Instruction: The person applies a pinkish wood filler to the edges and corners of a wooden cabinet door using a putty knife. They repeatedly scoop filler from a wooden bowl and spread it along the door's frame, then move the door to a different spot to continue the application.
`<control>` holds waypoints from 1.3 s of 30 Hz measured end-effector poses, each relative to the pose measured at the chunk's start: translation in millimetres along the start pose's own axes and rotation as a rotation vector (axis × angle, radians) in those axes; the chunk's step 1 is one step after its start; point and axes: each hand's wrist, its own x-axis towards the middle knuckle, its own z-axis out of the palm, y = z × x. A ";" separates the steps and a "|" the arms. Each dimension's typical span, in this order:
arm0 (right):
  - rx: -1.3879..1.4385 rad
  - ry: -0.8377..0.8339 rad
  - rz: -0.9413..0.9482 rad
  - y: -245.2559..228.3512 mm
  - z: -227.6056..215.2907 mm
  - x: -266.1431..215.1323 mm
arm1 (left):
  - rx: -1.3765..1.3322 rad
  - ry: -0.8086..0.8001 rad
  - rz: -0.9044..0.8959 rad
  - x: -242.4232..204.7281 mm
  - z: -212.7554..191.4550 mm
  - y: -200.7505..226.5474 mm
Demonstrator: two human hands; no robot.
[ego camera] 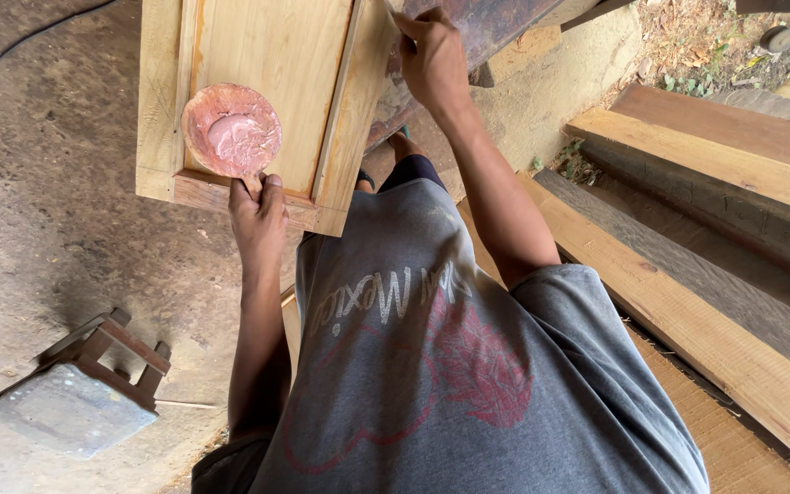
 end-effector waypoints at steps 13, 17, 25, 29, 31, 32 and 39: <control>-0.045 -0.248 -0.019 -21.6 -8.6 -11.8 | 0.011 -0.014 0.017 3.5 -3.5 -1.6; -0.044 -0.284 0.033 -39.5 2.6 -32.3 | 0.045 -0.040 0.049 6.5 -1.7 -5.2; -0.110 -0.200 0.080 -55.8 -4.3 -70.1 | 0.051 -0.039 0.055 5.9 1.2 1.0; -0.200 -0.247 0.187 -44.3 1.1 -71.1 | -0.025 -0.020 0.030 -0.7 -7.4 0.2; -0.244 -0.185 0.161 -40.5 10.6 -70.5 | -0.016 -0.027 0.045 -0.6 -9.2 -0.6; -0.233 -0.108 0.085 -41.4 16.8 -70.6 | -0.024 -0.023 0.045 2.2 -8.2 -0.9; -0.575 -0.165 -0.056 -46.5 6.4 -85.4 | -0.055 -0.014 0.053 -5.7 -15.5 -7.5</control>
